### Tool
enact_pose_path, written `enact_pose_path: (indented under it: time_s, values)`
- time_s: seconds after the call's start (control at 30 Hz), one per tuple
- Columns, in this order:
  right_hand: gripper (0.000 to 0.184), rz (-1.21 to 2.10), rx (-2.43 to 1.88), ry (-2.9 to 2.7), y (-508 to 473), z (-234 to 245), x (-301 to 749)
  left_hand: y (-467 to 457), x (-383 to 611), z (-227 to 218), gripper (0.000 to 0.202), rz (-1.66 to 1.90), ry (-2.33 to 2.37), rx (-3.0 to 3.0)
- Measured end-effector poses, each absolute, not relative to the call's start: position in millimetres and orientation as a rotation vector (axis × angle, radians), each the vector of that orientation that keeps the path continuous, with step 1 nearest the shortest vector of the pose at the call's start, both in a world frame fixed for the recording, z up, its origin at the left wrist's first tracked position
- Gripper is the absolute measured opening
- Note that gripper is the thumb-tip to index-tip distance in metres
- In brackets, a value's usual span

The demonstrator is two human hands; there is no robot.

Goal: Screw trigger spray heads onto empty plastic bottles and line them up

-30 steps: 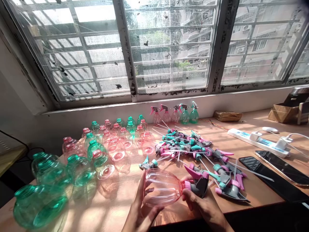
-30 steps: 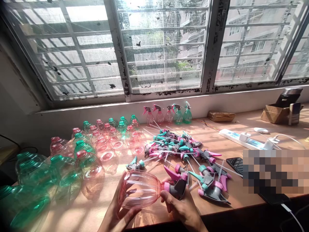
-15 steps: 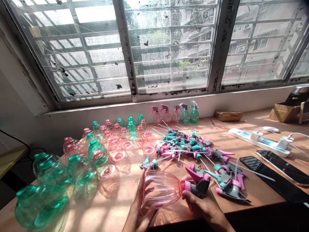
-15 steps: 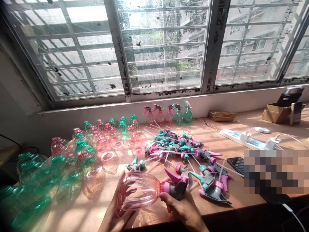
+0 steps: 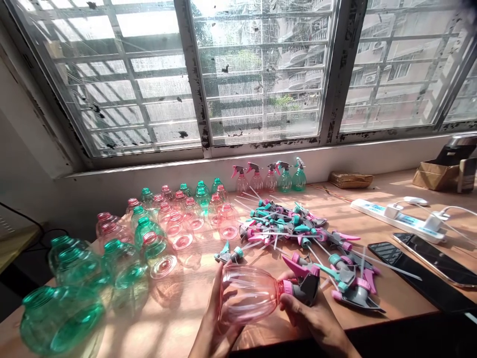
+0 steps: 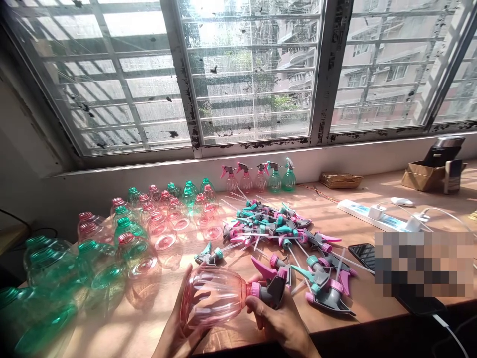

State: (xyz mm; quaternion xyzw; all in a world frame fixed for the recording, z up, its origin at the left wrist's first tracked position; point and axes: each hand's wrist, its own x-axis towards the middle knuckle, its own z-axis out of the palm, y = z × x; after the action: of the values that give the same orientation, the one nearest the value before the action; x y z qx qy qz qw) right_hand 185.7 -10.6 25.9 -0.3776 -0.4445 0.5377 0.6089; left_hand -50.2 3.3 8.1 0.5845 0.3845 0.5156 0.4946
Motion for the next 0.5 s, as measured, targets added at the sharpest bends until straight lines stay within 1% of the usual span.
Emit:
enact_pose_path:
  time_s: [0.07,0.17,0.2,0.3,0.43,0.5]
  values:
    - [0.054,1.237,-0.879,-1.008,-11.1,26.6,185.0,1.0,-47.7,13.8,0.108,1.232,0.910,1.380]
    - [0.055,1.230,-0.882,-1.003,-10.8,25.0,184.7,-3.5,-47.6,21.4,0.128,1.203,0.879,1.359]
    - [0.055,1.228,-0.881,-1.011,-10.5,24.2,184.7,-4.8,-48.6,22.4,0.130,1.193,0.878,1.358]
    - [0.053,1.238,-0.870,-1.014,-9.9,22.5,184.8,-5.7,-51.5,19.9,0.117,1.157,0.923,1.354]
    - [0.053,1.266,-0.844,-0.983,-10.0,22.5,184.7,0.1,-47.0,10.2,0.117,1.226,1.004,1.379]
    - [0.052,1.252,-0.835,-0.987,-10.0,22.2,184.7,2.4,-42.5,7.5,0.110,1.299,0.985,1.383]
